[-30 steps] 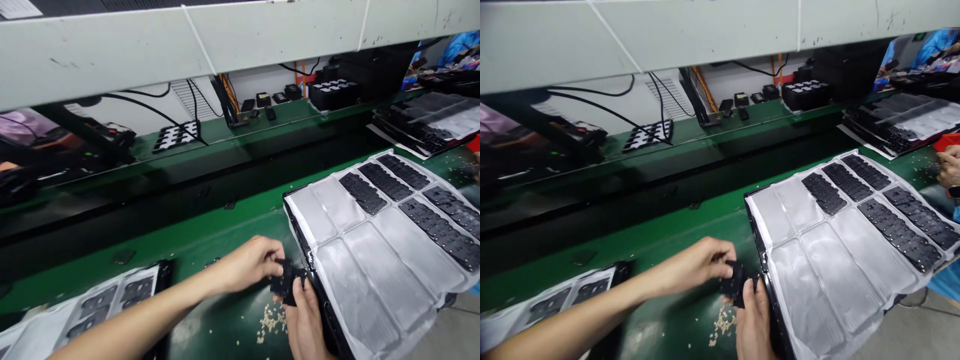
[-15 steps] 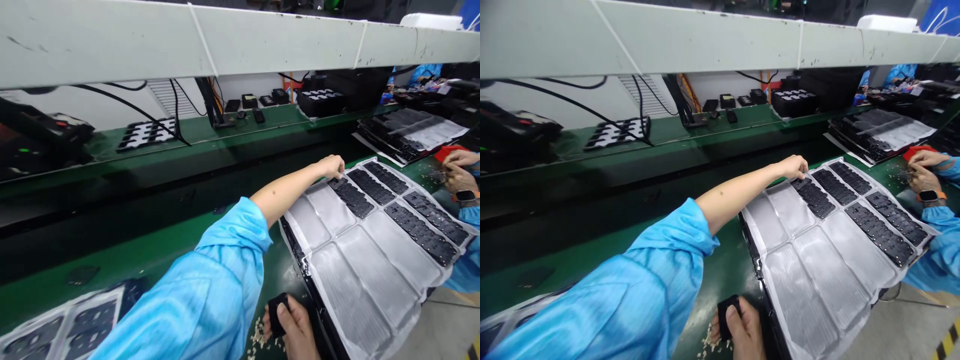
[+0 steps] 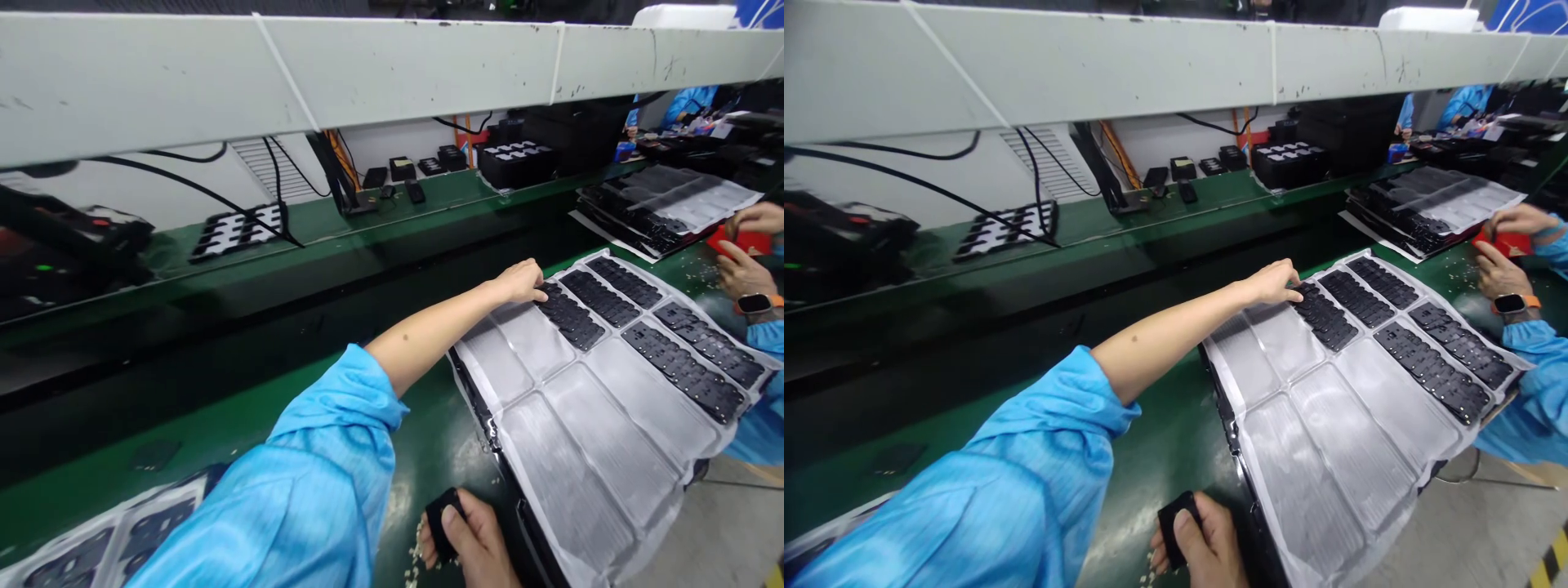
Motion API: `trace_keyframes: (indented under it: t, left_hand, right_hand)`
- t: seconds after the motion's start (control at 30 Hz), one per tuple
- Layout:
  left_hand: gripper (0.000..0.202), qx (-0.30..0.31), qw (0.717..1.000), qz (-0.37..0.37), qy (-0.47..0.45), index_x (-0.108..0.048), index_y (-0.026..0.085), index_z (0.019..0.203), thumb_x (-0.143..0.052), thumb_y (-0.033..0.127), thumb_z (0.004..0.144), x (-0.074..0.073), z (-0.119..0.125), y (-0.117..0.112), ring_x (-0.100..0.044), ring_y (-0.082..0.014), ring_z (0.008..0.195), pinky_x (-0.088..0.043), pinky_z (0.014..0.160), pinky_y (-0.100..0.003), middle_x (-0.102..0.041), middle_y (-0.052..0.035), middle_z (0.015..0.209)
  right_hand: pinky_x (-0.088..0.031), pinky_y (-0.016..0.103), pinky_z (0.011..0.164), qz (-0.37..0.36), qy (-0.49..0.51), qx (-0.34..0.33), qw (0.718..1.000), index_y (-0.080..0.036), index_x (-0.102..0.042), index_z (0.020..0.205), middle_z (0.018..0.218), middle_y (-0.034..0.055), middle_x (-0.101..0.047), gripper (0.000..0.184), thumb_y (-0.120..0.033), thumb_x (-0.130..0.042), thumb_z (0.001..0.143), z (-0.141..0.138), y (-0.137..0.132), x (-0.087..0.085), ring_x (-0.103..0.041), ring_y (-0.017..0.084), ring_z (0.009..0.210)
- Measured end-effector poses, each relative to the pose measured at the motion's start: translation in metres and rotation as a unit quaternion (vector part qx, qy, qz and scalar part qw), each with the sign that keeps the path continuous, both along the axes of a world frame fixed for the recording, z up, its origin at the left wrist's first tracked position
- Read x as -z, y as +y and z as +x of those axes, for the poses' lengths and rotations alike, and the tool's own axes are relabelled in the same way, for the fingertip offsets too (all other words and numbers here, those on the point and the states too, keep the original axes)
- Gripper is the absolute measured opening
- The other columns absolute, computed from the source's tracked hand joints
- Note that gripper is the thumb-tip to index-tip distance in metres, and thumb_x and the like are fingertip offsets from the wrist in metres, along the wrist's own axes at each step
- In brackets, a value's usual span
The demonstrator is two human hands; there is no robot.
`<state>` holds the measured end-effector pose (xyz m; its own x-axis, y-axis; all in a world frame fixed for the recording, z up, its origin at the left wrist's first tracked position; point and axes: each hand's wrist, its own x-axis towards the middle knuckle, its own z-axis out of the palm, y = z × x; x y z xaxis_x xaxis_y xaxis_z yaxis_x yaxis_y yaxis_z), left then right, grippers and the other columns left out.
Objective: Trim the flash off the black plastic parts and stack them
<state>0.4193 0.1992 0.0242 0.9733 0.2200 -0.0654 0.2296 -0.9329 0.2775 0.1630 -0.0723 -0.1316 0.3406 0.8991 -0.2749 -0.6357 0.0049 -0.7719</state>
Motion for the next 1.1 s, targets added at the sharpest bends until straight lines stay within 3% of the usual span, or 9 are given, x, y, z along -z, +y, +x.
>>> trace_keyframes:
  t: [0.13,0.27,0.53,0.7,0.8,0.93,1.1]
  left_hand:
    - [0.026,-0.008,1.000,0.022,0.007,-0.077,0.012,0.115,-0.064,0.033,0.105,0.002,-0.009,-0.017,-0.066,-0.0328,0.127,-0.054,0.104,-0.038,-0.070,-0.0187,0.132]
    - [0.030,-0.028,0.999,0.041,0.011,-0.073,0.009,0.124,-0.056,0.028,0.109,0.001,-0.010,-0.032,-0.066,-0.0349,0.130,-0.054,0.108,-0.040,-0.069,-0.0230,0.134]
    - [0.023,-0.054,0.997,0.048,0.028,-0.073,0.008,0.122,-0.060,0.021,0.107,-0.007,-0.004,-0.043,-0.070,-0.0364,0.127,-0.056,0.105,-0.042,-0.066,-0.0240,0.139]
    - [0.025,-0.058,0.997,0.046,0.008,-0.073,0.010,0.123,-0.061,0.026,0.108,-0.019,-0.013,-0.042,-0.069,-0.0362,0.128,-0.056,0.105,-0.042,-0.064,-0.0229,0.142]
    - [0.029,-0.060,0.997,0.044,-0.009,-0.073,0.013,0.127,-0.060,0.031,0.108,-0.029,-0.032,-0.036,-0.070,-0.0347,0.126,-0.056,0.104,-0.041,-0.065,-0.0192,0.143]
    - [0.025,-0.083,0.996,0.038,-0.002,-0.076,0.019,0.120,-0.064,0.035,0.105,-0.038,-0.078,-0.014,-0.072,-0.0315,0.122,-0.058,0.100,-0.038,-0.075,-0.0111,0.133]
    - [0.021,-0.196,0.979,0.035,0.052,-0.078,0.018,0.117,-0.066,0.030,0.104,-0.031,-0.150,0.041,-0.074,-0.0290,0.119,-0.058,0.101,-0.038,-0.079,-0.0109,0.122]
  right_hand:
    - [-0.054,0.028,0.062,-0.006,0.000,0.000,1.000,-0.017,-0.078,0.088,0.071,0.0041,-0.071,0.061,-0.077,-0.070,0.094,-0.004,0.000,0.002,-0.062,0.015,0.058]
    - [-0.054,0.027,0.062,-0.001,0.003,-0.003,1.000,-0.015,-0.078,0.087,0.076,0.0068,-0.075,0.061,-0.075,-0.072,0.094,-0.006,-0.001,0.003,-0.064,0.015,0.060]
    - [-0.054,0.027,0.063,0.002,0.003,-0.040,0.999,-0.015,-0.075,0.089,0.078,0.0062,-0.074,0.063,-0.078,-0.074,0.091,0.002,0.000,0.000,-0.065,0.014,0.062]
    - [-0.055,0.027,0.064,0.024,0.011,-0.044,0.999,-0.017,-0.072,0.095,0.079,0.0039,-0.074,0.060,-0.077,-0.074,0.092,0.010,0.000,-0.008,-0.064,0.013,0.061]
    - [-0.055,0.027,0.064,0.019,0.025,-0.032,0.999,-0.019,-0.069,0.102,0.086,0.0043,-0.077,0.058,-0.075,-0.077,0.091,0.013,0.000,-0.015,-0.067,0.014,0.064]
    - [-0.058,0.030,0.068,0.005,0.017,-0.020,1.000,-0.019,-0.071,0.112,0.097,0.0078,-0.080,0.062,-0.075,-0.079,0.088,0.018,-0.002,-0.023,-0.072,0.017,0.071]
    - [-0.060,0.034,0.074,-0.030,-0.026,-0.035,0.999,-0.019,-0.076,0.106,0.097,0.0095,-0.081,0.058,-0.074,-0.078,0.089,0.026,-0.013,-0.027,-0.074,0.022,0.077]
